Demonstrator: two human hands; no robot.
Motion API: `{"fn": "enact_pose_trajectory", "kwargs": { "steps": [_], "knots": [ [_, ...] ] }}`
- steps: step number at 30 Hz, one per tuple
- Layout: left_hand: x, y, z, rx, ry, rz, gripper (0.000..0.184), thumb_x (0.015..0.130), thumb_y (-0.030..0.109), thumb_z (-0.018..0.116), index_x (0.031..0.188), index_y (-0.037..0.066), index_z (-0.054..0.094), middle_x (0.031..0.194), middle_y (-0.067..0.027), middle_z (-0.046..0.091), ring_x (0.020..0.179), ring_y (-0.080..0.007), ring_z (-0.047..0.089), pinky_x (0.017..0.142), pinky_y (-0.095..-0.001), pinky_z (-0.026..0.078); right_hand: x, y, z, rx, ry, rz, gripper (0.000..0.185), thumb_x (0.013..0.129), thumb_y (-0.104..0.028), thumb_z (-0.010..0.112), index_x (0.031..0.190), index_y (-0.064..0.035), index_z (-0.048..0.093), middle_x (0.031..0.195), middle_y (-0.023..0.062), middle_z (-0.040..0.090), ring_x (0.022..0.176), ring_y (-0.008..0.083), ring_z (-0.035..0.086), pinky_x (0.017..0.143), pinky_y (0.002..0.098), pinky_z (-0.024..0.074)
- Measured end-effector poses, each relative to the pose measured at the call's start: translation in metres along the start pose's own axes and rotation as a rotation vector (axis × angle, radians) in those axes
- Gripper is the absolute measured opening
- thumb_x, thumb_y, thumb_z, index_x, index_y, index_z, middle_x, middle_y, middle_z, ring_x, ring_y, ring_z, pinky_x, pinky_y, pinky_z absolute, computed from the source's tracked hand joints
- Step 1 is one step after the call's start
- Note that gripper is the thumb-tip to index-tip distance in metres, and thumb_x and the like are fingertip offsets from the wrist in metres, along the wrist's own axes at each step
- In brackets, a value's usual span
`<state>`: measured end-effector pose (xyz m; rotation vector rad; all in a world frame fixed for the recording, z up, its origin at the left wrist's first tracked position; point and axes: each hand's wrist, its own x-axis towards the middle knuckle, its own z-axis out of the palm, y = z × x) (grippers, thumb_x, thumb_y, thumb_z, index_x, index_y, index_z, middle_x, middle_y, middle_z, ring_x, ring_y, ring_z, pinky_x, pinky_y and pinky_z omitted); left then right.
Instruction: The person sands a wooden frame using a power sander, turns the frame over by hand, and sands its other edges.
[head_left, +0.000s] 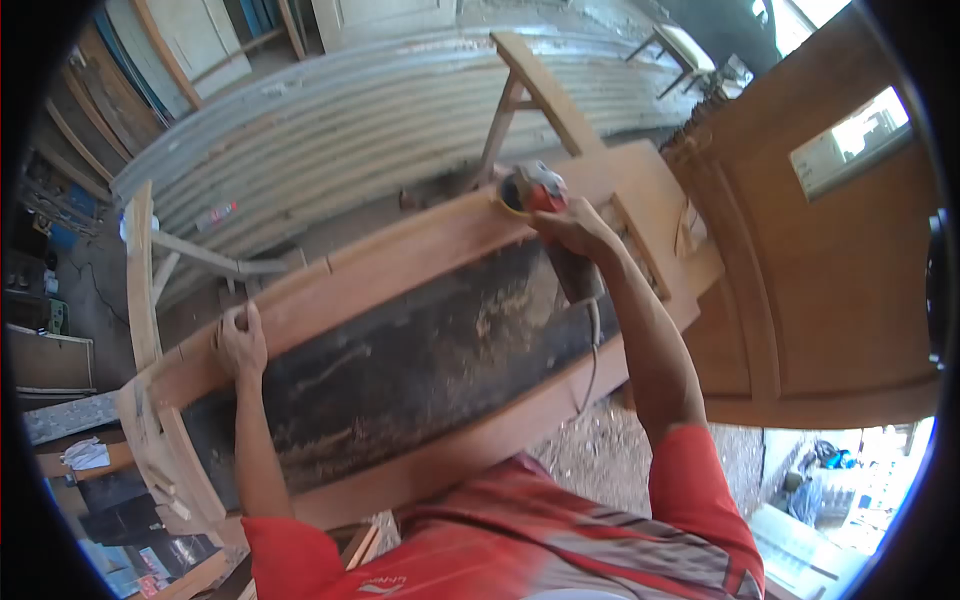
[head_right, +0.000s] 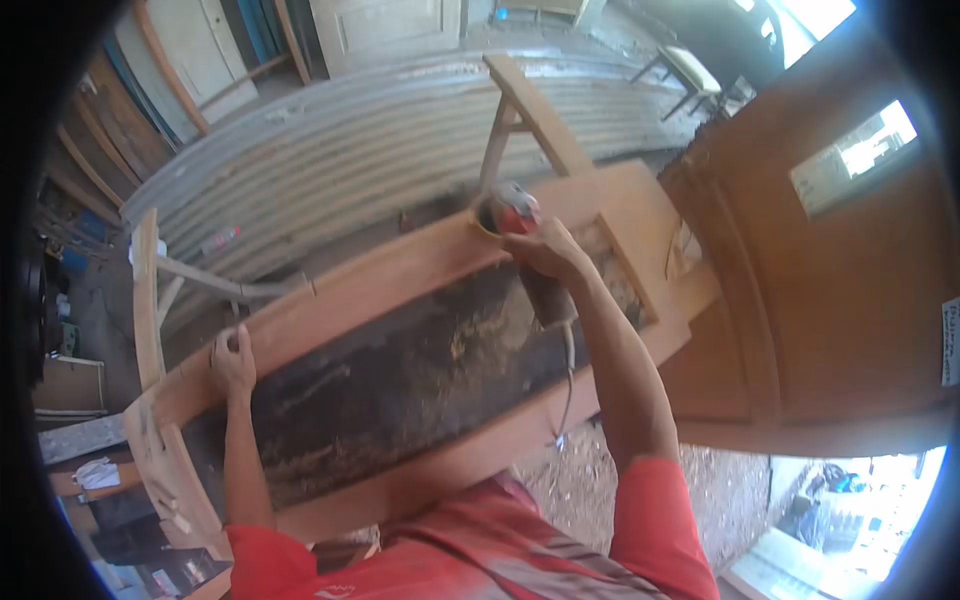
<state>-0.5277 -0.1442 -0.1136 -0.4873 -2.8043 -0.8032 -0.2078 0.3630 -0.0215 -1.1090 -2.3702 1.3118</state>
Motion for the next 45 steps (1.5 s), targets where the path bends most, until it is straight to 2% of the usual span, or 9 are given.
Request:
{"fn": "enact_pose_trajectory", "kwargs": {
  "steps": [6,10,19,22,30,36,38,41,45],
  "knots": [
    [-0.005,-0.014,0.009,-0.040,0.128,0.165,0.047,0.105,0.041,0.064,0.084,-0.001,0.065,0.079,-0.0187,0.067,0.077,-0.0362,0.066,0.072,-0.0478,0.050,0.007,0.034,-0.049,-0.117,-0.067,0.184,0.051,0.075,-0.046,0.078,0.091,0.0033,0.078,0.081,0.0153,0.075,0.081,0.0275,0.074,0.081,0.0408,0.0572],
    [-0.007,-0.007,0.001,0.080,0.028,0.078,0.047,0.106,0.042,0.063,0.093,-0.003,0.071,0.095,-0.0210,0.073,0.090,-0.0387,0.070,0.082,-0.0455,0.053,-0.008,0.035,-0.034,-0.131,-0.084,0.159,0.050,0.075,-0.046,0.078,0.090,0.0020,0.078,0.082,0.0149,0.076,0.081,0.0258,0.074,0.077,0.0402,0.0573],
    [-0.007,-0.008,0.007,0.075,0.106,0.073,0.050,0.103,0.043,0.064,0.078,0.000,0.060,0.081,-0.0181,0.067,0.076,-0.0375,0.064,0.073,-0.0495,0.049,-0.031,0.006,-0.012,-0.156,-0.117,0.119,0.042,0.082,-0.044,0.077,0.093,-0.0028,0.076,0.082,0.0060,0.073,0.076,0.0169,0.068,0.071,0.0363,0.0550],
    [-0.005,-0.016,0.006,0.050,0.026,0.001,0.047,0.102,0.043,0.064,0.081,0.001,0.063,0.082,-0.0185,0.068,0.078,-0.0382,0.066,0.074,-0.0500,0.050,-0.058,-0.026,0.026,-0.186,-0.267,0.148,0.050,0.077,-0.048,0.077,0.089,0.0009,0.078,0.084,0.0144,0.077,0.085,0.0263,0.075,0.085,0.0406,0.0567],
    [-0.007,-0.006,0.002,0.126,0.061,0.019,0.048,0.103,0.048,0.057,0.088,0.004,0.071,0.091,-0.0159,0.074,0.090,-0.0402,0.071,0.079,-0.0518,0.053,-0.024,0.038,-0.049,-0.144,0.024,0.218,0.047,0.085,-0.053,0.080,0.096,-0.0077,0.076,0.085,0.0013,0.070,0.074,0.0129,0.064,0.065,0.0325,0.0513],
    [-0.002,-0.003,-0.005,-0.006,-0.012,-0.109,0.050,0.106,0.046,0.052,0.089,0.004,0.075,0.100,-0.0156,0.078,0.099,-0.0391,0.073,0.085,-0.0505,0.054,-0.077,-0.034,0.071,-0.161,-0.261,0.034,0.039,0.089,-0.043,0.076,0.090,-0.0045,0.075,0.085,0.0010,0.072,0.078,0.0124,0.066,0.071,0.0340,0.0538],
    [-0.005,-0.018,-0.008,-0.132,0.017,-0.098,0.053,0.108,0.044,0.048,0.089,0.003,0.074,0.102,-0.0156,0.078,0.101,-0.0382,0.074,0.087,-0.0490,0.054,-0.097,-0.069,0.117,-0.287,-0.338,-0.080,0.041,0.087,-0.042,0.076,0.086,-0.0017,0.075,0.073,0.0050,0.070,0.072,0.0148,0.068,0.071,0.0348,0.0552],
    [-0.005,-0.026,-0.013,-0.273,0.040,-0.042,0.056,0.111,0.043,0.042,0.091,0.002,0.073,0.102,-0.0151,0.079,0.102,-0.0370,0.074,0.089,-0.0474,0.053,-0.108,-0.102,0.133,-0.220,-0.427,0.013,0.054,0.081,-0.046,0.078,0.102,0.0033,0.077,0.093,0.0208,0.077,0.088,0.0318,0.077,0.084,0.0408,0.0585],
    [-0.001,-0.026,-0.002,-0.261,0.029,-0.087,0.052,0.112,0.049,0.041,0.107,0.005,0.070,0.099,-0.0123,0.079,0.100,-0.0364,0.074,0.088,-0.0476,0.054,-0.083,-0.061,0.078,-0.119,-0.270,0.059,0.043,0.081,-0.040,0.080,0.097,-0.0013,0.078,0.088,0.0100,0.077,0.083,0.0214,0.073,0.079,0.0360,0.0566]
  ]
}}
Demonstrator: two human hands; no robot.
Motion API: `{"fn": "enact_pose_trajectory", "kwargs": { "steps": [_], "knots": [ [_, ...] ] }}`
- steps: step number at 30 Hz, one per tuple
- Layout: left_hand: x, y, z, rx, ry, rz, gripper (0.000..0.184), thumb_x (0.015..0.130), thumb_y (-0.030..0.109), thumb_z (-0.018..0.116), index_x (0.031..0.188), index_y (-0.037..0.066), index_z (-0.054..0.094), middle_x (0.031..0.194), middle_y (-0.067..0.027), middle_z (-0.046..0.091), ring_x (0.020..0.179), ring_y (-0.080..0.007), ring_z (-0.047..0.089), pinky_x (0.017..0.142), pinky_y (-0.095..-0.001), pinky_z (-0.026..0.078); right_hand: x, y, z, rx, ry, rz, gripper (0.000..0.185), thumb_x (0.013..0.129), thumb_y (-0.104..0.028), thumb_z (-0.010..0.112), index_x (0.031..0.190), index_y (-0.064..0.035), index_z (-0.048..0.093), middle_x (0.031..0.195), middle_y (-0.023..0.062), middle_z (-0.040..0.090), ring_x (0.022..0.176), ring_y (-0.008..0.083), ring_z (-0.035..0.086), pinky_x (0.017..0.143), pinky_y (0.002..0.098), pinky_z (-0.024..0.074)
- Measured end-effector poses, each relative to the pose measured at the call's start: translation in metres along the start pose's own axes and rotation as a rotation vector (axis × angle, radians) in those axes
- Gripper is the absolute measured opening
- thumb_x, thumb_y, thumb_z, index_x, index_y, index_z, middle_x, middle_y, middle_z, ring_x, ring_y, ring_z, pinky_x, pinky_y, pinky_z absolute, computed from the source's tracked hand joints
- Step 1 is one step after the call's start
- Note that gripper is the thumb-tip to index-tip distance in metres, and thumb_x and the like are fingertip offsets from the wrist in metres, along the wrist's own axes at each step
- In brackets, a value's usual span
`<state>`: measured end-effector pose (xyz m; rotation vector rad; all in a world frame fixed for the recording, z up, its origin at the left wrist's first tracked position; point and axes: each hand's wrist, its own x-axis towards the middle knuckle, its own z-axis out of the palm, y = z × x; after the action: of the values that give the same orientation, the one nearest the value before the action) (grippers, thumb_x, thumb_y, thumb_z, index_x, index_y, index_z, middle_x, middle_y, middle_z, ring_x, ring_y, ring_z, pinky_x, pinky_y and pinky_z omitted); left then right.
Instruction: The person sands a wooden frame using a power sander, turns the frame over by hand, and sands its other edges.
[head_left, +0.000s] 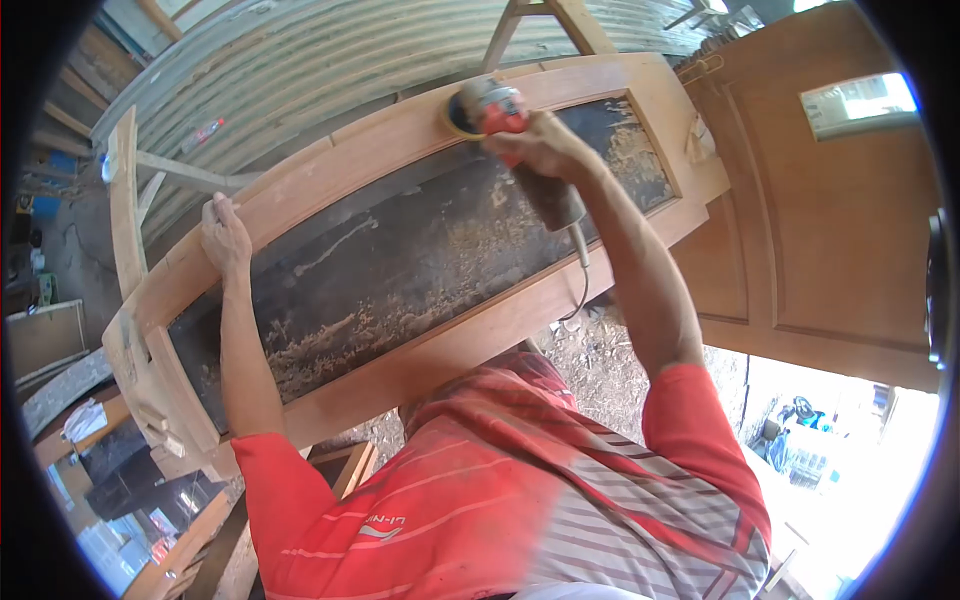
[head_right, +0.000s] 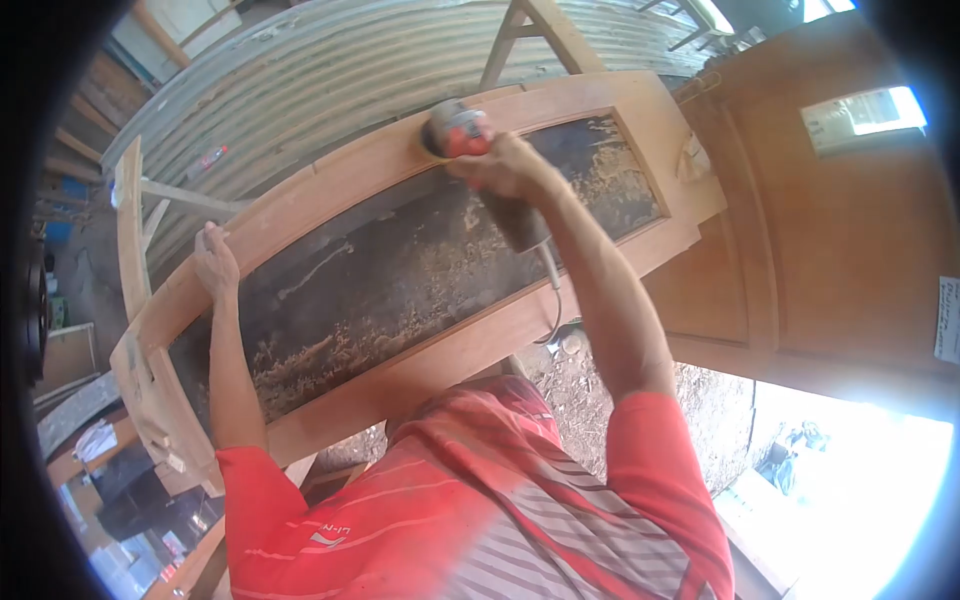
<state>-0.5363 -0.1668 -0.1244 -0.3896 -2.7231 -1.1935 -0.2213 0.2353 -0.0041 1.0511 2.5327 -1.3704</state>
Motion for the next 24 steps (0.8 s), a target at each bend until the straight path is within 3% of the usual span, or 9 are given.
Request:
{"fn": "enact_pose_trajectory", "kwargs": {
  "steps": [2,4,6,9,13,18,20,21,24],
  "knots": [
    [-0.001,0.007,0.002,0.078,0.016,-0.074,0.050,0.111,0.051,0.044,0.112,0.008,0.068,0.099,-0.0120,0.079,0.099,-0.0366,0.074,0.087,-0.0476,0.054,0.007,0.037,-0.048,0.052,0.103,0.082,0.039,0.080,-0.039,0.082,0.098,-0.0038,0.078,0.089,0.0044,0.075,0.084,0.0170,0.069,0.078,0.0343,0.0547],
    [-0.001,0.009,0.005,0.167,0.019,-0.090,0.049,0.108,0.055,0.049,0.113,0.010,0.068,0.099,-0.0123,0.079,0.096,-0.0368,0.074,0.082,-0.0484,0.055,0.006,0.065,-0.094,0.053,0.221,0.064,0.050,0.078,-0.046,0.082,0.102,-0.0028,0.076,0.090,0.0053,0.070,0.078,0.0160,0.065,0.069,0.0339,0.0521],
    [-0.005,0.015,0.007,0.277,0.046,-0.056,0.049,0.107,0.056,0.051,0.112,0.010,0.069,0.099,-0.0124,0.078,0.095,-0.0358,0.075,0.081,-0.0484,0.056,0.036,0.122,-0.141,0.021,0.325,0.276,0.055,0.074,-0.045,0.085,0.106,-0.0004,0.078,0.095,0.0082,0.073,0.086,0.0176,0.067,0.078,0.0342,0.0534],
    [-0.008,0.015,0.012,0.275,0.057,0.015,0.048,0.106,0.055,0.055,0.110,0.010,0.069,0.099,-0.0121,0.078,0.093,-0.0332,0.075,0.079,-0.0470,0.056,0.049,0.157,-0.195,0.098,0.335,0.313,0.066,0.072,-0.049,0.086,0.113,0.0020,0.077,0.099,0.0103,0.073,0.088,0.0194,0.068,0.080,0.0342,0.0537],
    [-0.005,0.012,0.015,0.310,0.067,-0.025,0.045,0.106,0.050,0.058,0.106,0.006,0.069,0.098,-0.0132,0.077,0.089,-0.0309,0.075,0.078,-0.0455,0.055,0.091,0.215,-0.257,0.131,0.385,0.268,0.066,0.074,-0.048,0.086,0.117,0.0008,0.076,0.109,0.0125,0.071,0.099,0.0207,0.067,0.087,0.0354,0.0526],
    [0.010,-0.032,0.022,0.263,0.093,0.083,0.040,0.107,0.041,0.060,0.103,0.002,0.068,0.090,-0.0151,0.072,0.083,-0.0299,0.069,0.078,-0.0450,0.053,0.122,0.224,-0.276,0.001,0.398,0.017,0.065,0.076,-0.045,0.083,0.122,-0.0006,0.071,0.109,0.0141,0.071,0.102,0.0214,0.066,0.092,0.0360,0.0509],
    [0.010,-0.027,0.019,0.325,0.073,0.028,0.040,0.107,0.040,0.061,0.104,0.001,0.068,0.091,-0.0154,0.071,0.083,-0.0297,0.069,0.078,-0.0447,0.053,0.126,0.231,-0.287,0.012,0.271,0.124,0.064,0.077,-0.046,0.083,0.121,-0.0005,0.071,0.110,0.0148,0.071,0.101,0.0220,0.066,0.092,0.0368,0.0513],
    [0.008,-0.030,0.021,0.335,0.073,0.030,0.040,0.107,0.040,0.060,0.104,0.002,0.068,0.091,-0.0153,0.071,0.083,-0.0298,0.069,0.079,-0.0446,0.052,0.101,0.194,-0.285,0.034,0.359,0.126,0.062,0.076,-0.049,0.082,0.113,-0.0006,0.075,0.108,0.0143,0.072,0.102,0.0232,0.066,0.091,0.0374,0.0519],
    [0.011,-0.032,0.018,0.361,0.086,0.040,0.040,0.107,0.041,0.060,0.104,0.002,0.068,0.092,-0.0153,0.071,0.084,-0.0301,0.068,0.079,-0.0445,0.052,0.104,0.230,-0.288,-0.043,0.339,0.126,0.063,0.075,-0.051,0.082,0.113,-0.0011,0.077,0.104,0.0123,0.073,0.099,0.0225,0.068,0.089,0.0363,0.0526]
  ]
}}
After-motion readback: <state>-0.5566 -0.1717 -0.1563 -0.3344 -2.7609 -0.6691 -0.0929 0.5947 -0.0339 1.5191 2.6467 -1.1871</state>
